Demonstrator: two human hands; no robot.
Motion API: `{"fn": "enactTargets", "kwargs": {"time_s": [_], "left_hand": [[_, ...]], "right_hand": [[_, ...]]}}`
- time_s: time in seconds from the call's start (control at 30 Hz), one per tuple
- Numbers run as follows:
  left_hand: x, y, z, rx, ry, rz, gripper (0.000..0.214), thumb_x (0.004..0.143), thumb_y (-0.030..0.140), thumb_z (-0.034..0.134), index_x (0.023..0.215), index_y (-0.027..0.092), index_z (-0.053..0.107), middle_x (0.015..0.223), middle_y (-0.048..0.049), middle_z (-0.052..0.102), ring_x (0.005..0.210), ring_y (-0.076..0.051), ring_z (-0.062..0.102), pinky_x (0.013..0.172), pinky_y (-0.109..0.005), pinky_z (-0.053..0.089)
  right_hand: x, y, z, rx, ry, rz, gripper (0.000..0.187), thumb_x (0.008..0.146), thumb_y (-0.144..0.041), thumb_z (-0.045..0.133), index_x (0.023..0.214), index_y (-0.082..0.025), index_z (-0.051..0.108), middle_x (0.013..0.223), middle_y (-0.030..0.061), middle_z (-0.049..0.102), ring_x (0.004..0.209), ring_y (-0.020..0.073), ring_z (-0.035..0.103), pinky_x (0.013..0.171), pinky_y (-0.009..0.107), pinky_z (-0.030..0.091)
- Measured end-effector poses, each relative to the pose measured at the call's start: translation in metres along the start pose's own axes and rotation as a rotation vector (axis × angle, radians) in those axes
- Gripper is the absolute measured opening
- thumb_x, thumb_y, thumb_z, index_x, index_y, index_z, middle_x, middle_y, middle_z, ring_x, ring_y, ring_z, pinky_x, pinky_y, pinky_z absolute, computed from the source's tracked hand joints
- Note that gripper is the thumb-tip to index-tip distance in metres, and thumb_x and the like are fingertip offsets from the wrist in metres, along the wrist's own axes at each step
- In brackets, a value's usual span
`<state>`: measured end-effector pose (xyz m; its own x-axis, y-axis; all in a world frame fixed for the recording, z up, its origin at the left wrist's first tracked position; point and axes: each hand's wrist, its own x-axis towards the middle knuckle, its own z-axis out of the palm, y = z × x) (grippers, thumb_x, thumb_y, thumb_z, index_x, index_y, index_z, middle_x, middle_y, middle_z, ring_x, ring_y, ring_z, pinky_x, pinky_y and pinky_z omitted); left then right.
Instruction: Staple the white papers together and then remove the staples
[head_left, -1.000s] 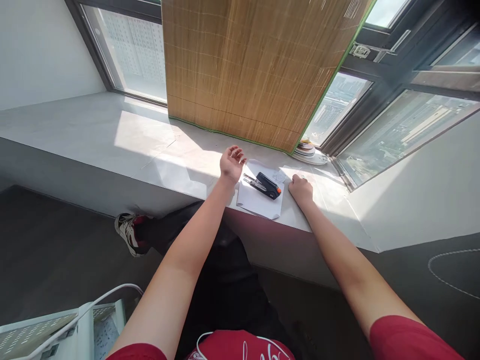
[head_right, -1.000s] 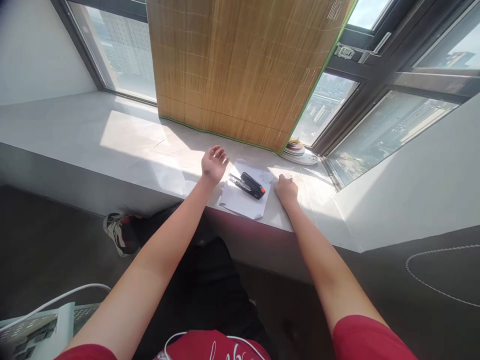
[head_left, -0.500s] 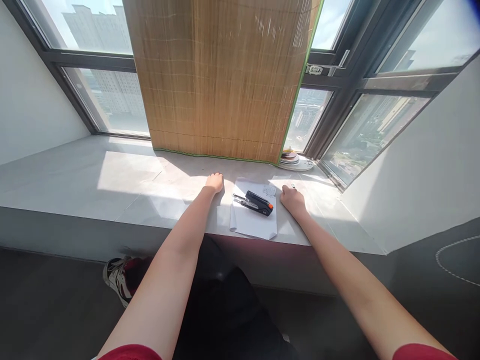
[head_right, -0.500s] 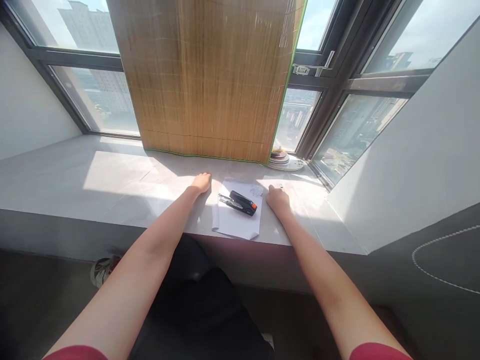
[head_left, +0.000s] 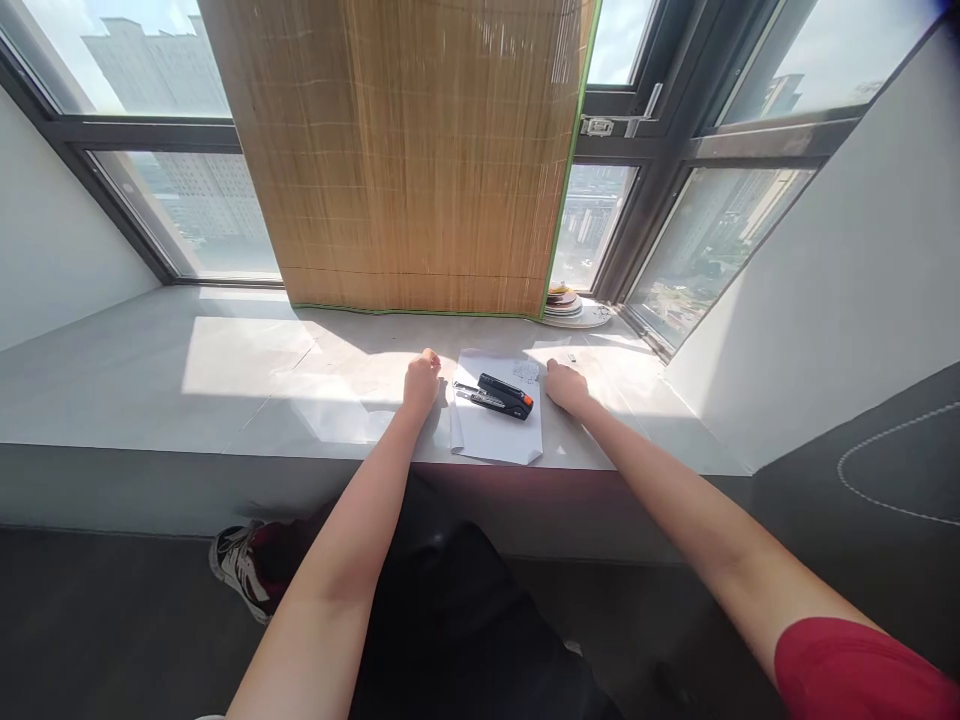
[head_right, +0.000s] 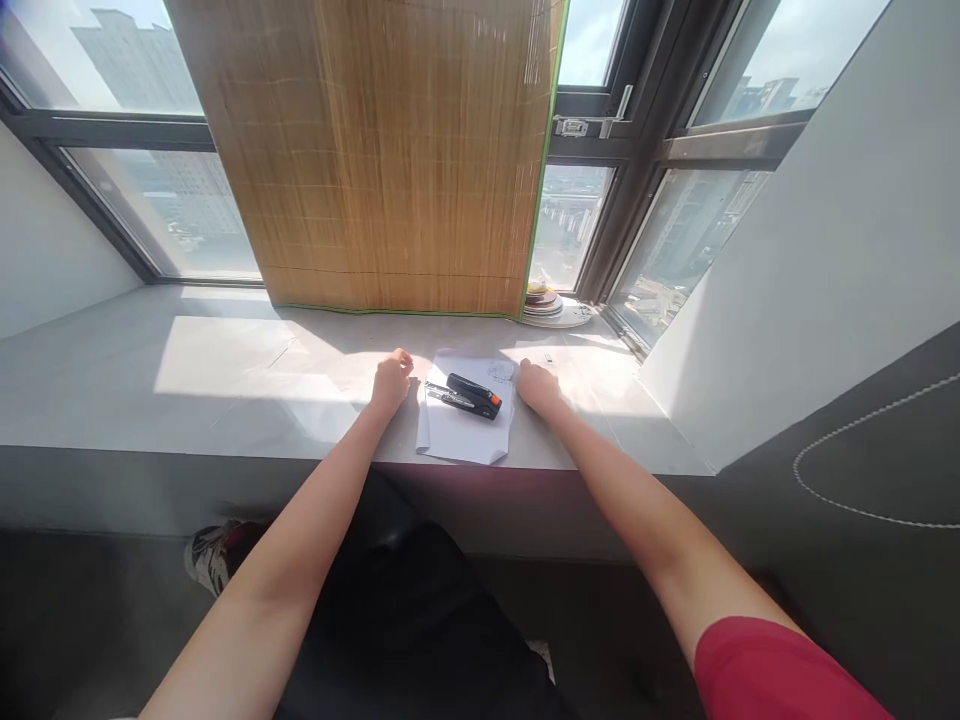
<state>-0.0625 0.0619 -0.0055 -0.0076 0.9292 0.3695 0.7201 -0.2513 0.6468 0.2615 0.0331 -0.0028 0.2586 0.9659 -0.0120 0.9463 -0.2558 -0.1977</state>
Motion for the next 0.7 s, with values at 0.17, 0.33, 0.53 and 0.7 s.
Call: {"fn": "enactTargets", "kwargs": {"time_s": [0.17,0.33,0.53,0.7], "left_hand": [[-0.024,0.023,-0.014,-0.346,0.018,0.012,0.01,0.099,0.015,0.058,0.099,0.025,0.06,0.094,-0.0057,0.081,0.09,-0.022,0.076,0.084,-0.034,0.056],[-0.031,0.028,-0.019,-0.357,-0.071,0.073,0.013,0.09,0.019,0.072,0.099,0.025,0.065,0.091,-0.0039,0.081,0.087,-0.022,0.076,0.085,-0.036,0.058],[-0.028,0.025,-0.019,-0.255,-0.12,0.241,0.006,0.084,0.022,0.08,0.087,0.024,0.075,0.092,-0.0035,0.08,0.084,-0.022,0.073,0.083,-0.037,0.058],[-0.03,0.026,-0.018,-0.115,-0.16,0.28,0.007,0.082,0.02,0.083,0.087,0.025,0.083,0.089,-0.0045,0.079,0.085,-0.024,0.071,0.086,-0.039,0.058]], "right_hand": [[-0.015,-0.019,0.013,0.123,0.118,-0.028,0.015,0.097,-0.015,0.048,0.096,-0.02,0.062,0.101,0.011,0.069,0.099,0.0266,0.063,0.089,0.038,0.044],[-0.029,-0.015,0.017,0.477,0.277,-0.27,0.029,0.096,-0.034,0.054,0.07,-0.024,0.045,0.067,-0.0003,0.051,0.069,0.0174,0.048,0.07,0.03,0.04],[-0.041,-0.021,0.012,0.705,0.159,-0.782,0.044,0.1,-0.066,0.054,0.098,-0.023,0.065,0.098,0.007,0.069,0.091,0.024,0.063,0.086,0.036,0.052],[-0.045,-0.032,0.024,0.583,0.099,-0.86,0.051,0.093,-0.049,0.072,0.136,-0.024,0.06,0.125,0.0117,0.073,0.11,0.0298,0.069,0.1,0.043,0.053]]}}
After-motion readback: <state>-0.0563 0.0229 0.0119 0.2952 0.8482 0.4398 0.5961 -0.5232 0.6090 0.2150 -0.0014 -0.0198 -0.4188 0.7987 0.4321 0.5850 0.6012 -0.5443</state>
